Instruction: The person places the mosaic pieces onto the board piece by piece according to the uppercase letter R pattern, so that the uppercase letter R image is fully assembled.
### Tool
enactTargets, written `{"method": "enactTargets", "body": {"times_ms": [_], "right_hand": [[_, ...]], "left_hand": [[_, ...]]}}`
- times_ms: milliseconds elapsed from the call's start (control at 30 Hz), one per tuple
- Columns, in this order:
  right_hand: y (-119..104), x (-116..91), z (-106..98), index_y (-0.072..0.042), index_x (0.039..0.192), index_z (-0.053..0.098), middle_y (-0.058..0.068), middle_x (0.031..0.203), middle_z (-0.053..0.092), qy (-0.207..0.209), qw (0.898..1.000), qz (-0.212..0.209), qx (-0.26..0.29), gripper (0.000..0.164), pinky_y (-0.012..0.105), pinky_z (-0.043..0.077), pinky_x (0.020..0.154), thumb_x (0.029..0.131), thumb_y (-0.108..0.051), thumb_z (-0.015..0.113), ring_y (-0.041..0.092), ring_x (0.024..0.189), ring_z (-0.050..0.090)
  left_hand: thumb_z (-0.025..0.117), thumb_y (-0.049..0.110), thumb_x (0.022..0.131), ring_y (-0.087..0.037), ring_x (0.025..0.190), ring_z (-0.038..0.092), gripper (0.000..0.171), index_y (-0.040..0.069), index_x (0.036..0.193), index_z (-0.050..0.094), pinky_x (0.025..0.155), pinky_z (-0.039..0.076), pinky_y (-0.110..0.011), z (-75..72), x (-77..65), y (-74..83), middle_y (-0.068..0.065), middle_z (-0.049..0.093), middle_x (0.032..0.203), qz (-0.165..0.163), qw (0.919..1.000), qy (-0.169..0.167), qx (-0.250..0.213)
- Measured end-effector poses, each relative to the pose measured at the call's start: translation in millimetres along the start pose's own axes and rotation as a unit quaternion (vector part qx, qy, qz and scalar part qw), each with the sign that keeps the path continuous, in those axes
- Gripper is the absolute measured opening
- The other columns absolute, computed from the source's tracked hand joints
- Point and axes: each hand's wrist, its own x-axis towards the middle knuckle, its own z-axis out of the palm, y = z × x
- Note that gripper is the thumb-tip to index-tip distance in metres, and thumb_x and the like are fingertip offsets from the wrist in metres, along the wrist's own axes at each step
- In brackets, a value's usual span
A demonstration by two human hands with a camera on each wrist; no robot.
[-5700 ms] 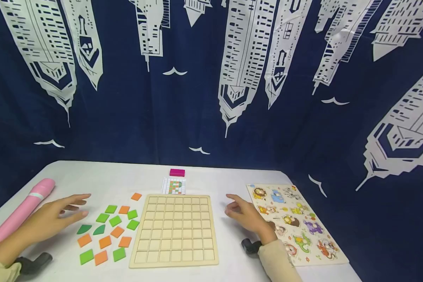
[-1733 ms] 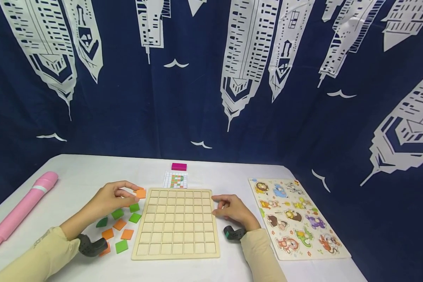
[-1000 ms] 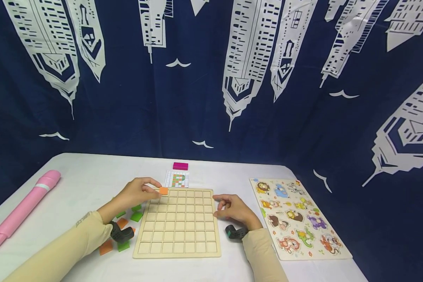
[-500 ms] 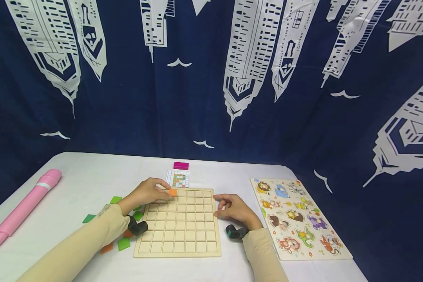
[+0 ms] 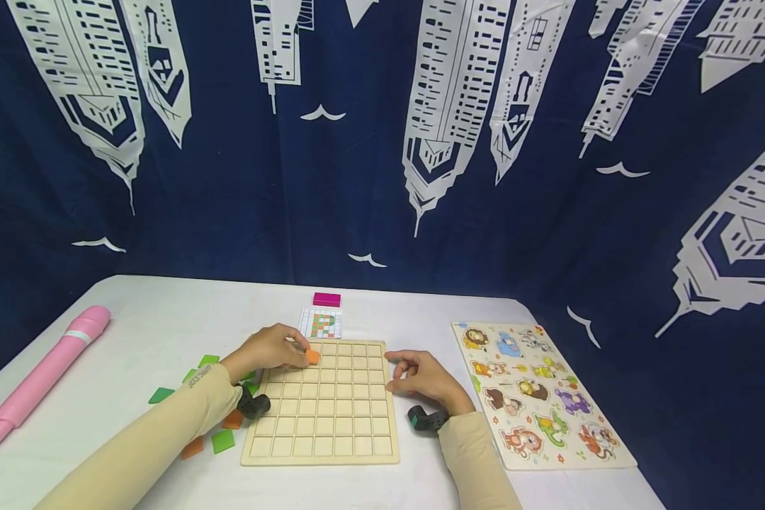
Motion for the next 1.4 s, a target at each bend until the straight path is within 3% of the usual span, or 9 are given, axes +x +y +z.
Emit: {"method": "enactTargets", "body": {"times_ms": [133, 233, 467, 633, 800, 1033, 1233, 1400], "right_hand": [[-0.7, -0.2, 0.9, 0.016, 0.146, 0.055, 0.002, 0.092, 0.063, 0.001, 1.0, 0.004, 0.002, 0.066, 0.019, 0.043, 0.059, 0.088, 0.002, 0.083, 0.006, 0.065, 0.046], [-1.6, -0.6, 2.0, 0.016, 0.146, 0.055, 0.002, 0.092, 0.063, -0.001, 1.0, 0.005, 0.002, 0.066, 0.019, 0.044, 0.059, 0.088, 0.002, 0.083, 0.006, 0.065, 0.047], [-1.5, 1.4, 1.8, 0.015, 0.146, 0.055, 0.005, 0.093, 0.063, 0.002, 1.0, 0.008, 0.004, 0.067, 0.019, 0.044, 0.06, 0.088, 0.001, 0.083, 0.007, 0.066, 0.047], [-1.9, 1.7, 1.1, 0.015, 0.146, 0.055, 0.005, 0.093, 0.064, 0.002, 1.0, 0.005, 0.004, 0.067, 0.019, 0.044, 0.06, 0.087, 0.002, 0.083, 0.007, 0.066, 0.047], [-1.7, 0.8, 0.5, 0.016, 0.146, 0.055, 0.004, 0.093, 0.065, -0.001, 1.0, -0.001, 0.009, 0.067, 0.019, 0.044, 0.06, 0.087, 0.004, 0.083, 0.006, 0.066, 0.048], [-1.7, 0.7, 0.3, 0.016, 0.147, 0.054, 0.004, 0.093, 0.064, -0.006, 1.0, -0.001, 0.015, 0.067, 0.019, 0.044, 0.06, 0.088, 0.004, 0.082, 0.006, 0.065, 0.048], [-1.3, 1.0, 1.5, 0.017, 0.146, 0.054, 0.004, 0.093, 0.065, -0.007, 1.0, -0.002, 0.021, 0.067, 0.02, 0.047, 0.06, 0.088, 0.004, 0.083, 0.007, 0.066, 0.049], [-0.4, 0.6, 0.1, 0.017, 0.145, 0.055, 0.004, 0.093, 0.065, -0.007, 1.0, -0.006, 0.016, 0.067, 0.021, 0.047, 0.061, 0.088, 0.0, 0.084, 0.007, 0.066, 0.048]], "left_hand": [[0.091, 0.024, 0.083, -0.021, 0.091, 0.059, 0.024, 0.016, 0.103, 0.079, 0.083, 0.049, -0.038, 0.5, 0.1, 0.4, -0.002, 0.071, 0.102, 0.002, 0.9994, -0.001, 0.035], [0.092, 0.025, 0.083, -0.022, 0.092, 0.06, 0.025, 0.017, 0.103, 0.08, 0.08, 0.05, -0.038, 0.4, -0.7, 1.0, -0.003, 0.073, 0.105, 0.002, 0.9989, -0.001, 0.048], [0.093, 0.025, 0.081, -0.02, 0.086, 0.063, 0.026, 0.018, 0.102, 0.081, 0.081, 0.053, -0.038, -1.6, -3.3, 0.8, 0.002, 0.074, 0.089, 0.007, 0.9988, -0.001, 0.048], [0.094, 0.024, 0.079, -0.017, 0.09, 0.067, 0.025, 0.02, 0.1, 0.082, 0.085, 0.055, -0.04, -2.6, -3.1, 0.3, 0.006, 0.076, 0.093, 0.01, 0.9986, -0.002, 0.052], [0.094, 0.021, 0.08, -0.016, 0.084, 0.064, 0.025, 0.018, 0.102, 0.082, 0.08, 0.054, -0.036, -3.7, -3.3, 1.3, 0.005, 0.071, 0.087, 0.021, 0.998, -0.012, 0.058], [0.091, 0.021, 0.084, -0.014, 0.087, 0.065, 0.032, 0.015, 0.114, 0.081, 0.085, 0.055, -0.038, -4.7, -6.6, -0.1, 0.006, 0.072, 0.09, 0.029, 0.9978, -0.026, 0.054], [0.085, 0.025, 0.09, -0.014, 0.091, 0.065, 0.04, 0.015, 0.128, 0.079, 0.091, 0.053, -0.045, -11.2, -16.5, -1.9, 0.009, 0.074, 0.093, 0.062, 0.9956, -0.038, 0.059], [0.08, 0.024, 0.098, -0.014, 0.096, 0.068, 0.035, 0.01, 0.131, 0.077, 0.086, 0.056, -0.038, -18.6, -34.4, -8.0, 0.006, 0.076, 0.103, 0.132, 0.99, -0.039, 0.032]]}}
